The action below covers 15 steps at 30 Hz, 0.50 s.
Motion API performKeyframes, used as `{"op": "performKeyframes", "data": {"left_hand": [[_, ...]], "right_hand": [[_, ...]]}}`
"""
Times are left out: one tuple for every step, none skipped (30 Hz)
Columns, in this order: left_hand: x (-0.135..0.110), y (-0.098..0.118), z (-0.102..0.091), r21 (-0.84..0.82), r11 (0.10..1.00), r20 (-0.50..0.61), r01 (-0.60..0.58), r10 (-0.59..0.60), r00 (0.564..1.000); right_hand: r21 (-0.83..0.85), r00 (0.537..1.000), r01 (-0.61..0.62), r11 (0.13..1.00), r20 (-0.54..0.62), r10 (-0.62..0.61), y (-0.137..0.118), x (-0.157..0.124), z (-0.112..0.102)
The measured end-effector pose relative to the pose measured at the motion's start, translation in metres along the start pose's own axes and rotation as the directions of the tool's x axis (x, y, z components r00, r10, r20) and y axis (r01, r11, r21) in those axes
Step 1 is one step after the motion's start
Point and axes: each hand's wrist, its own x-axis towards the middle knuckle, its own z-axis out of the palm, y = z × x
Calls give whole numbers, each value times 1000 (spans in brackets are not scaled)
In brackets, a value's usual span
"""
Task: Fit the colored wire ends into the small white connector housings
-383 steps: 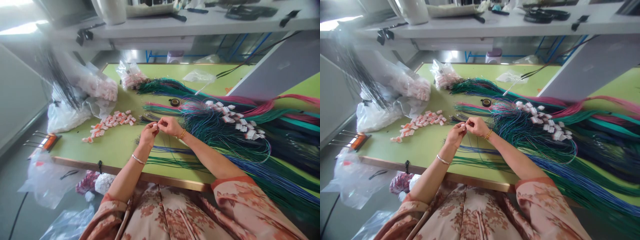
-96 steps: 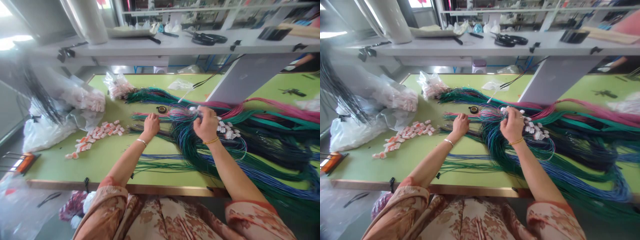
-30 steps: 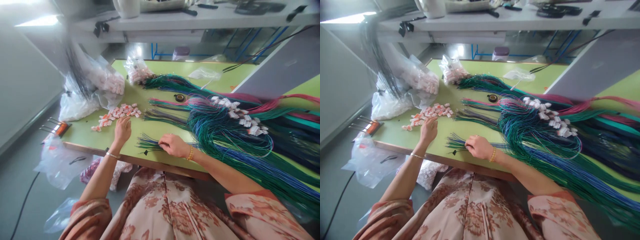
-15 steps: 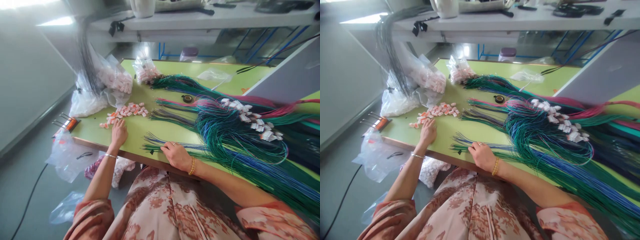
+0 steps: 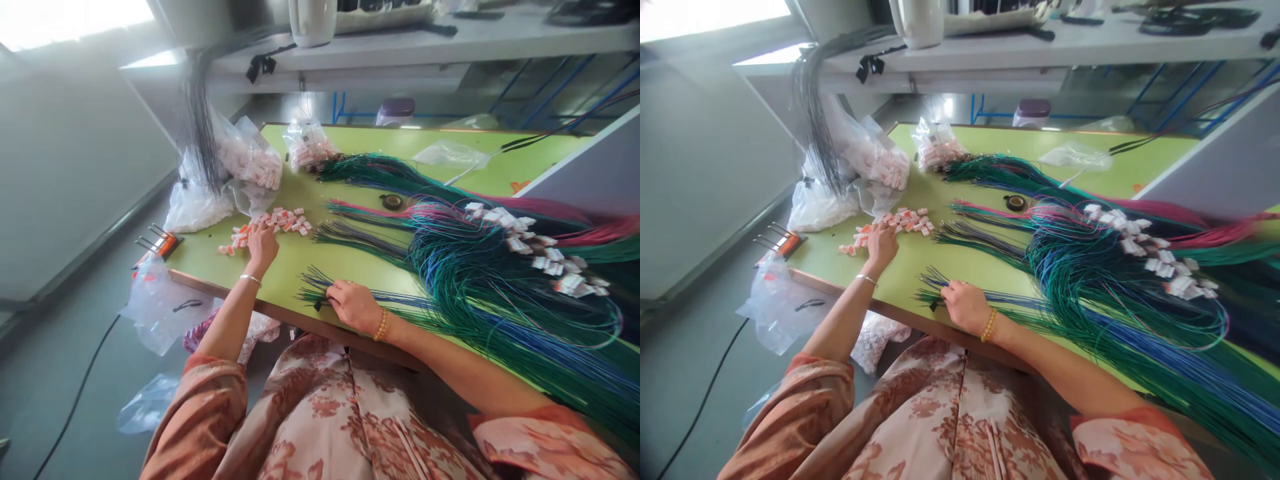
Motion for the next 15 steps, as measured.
{"op": "performKeyframes", "data": {"left_hand": [[4,2,2,31,999,-14,25,-25,1000],[6,4,4,49,998,-20,34,-33,999],[7,6,6,65,997,-31,39,-37,999],[7,8,7,70,997,-28,24,-23,999],[6,9,7,74,997,-17,3,-2,1000],[4,9,8,81,997,-5,-15,15,1000],[2,9,8,87,996,7,-28,27,1000],[-1,8,8,87,996,16,-36,35,999],[-3,7,8,80,996,17,-39,38,999],[-5,6,9,65,997,13,-38,37,999],[-6,4,10,41,999,9,-36,35,999],[-7,2,11,12,999,8,-34,34,999],[-7,1,12,-15,999,12,-34,35,999],[-7,0,12,-37,999,16,-33,33,999],[-8,0,13,-53,998,19,-30,31,999]], "right_hand": [[-5,1000,-5,1000,4,5,0,0,0],[-12,1000,-2,1000,6,2,0,1,1],[-22,1000,7,1000,7,-7,0,1,2],[-35,1000,23,999,7,-23,1,1,3],[-49,999,41,998,9,-40,1,0,4],[-60,998,57,997,12,-56,1,0,4],[-69,998,67,995,15,-66,1,0,5],[-75,998,68,995,16,-67,1,-1,5],[-76,998,62,995,16,-61,1,-1,4],[-74,999,53,996,17,-52,1,-1,4],[-70,999,47,996,21,-45,1,0,3],[-65,999,46,997,27,-44,1,0,3],[-60,998,48,997,35,-46,1,1,3],[-58,998,51,997,42,-49,1,2,3],[-57,997,57,997,45,-55,2,2,3]]}}
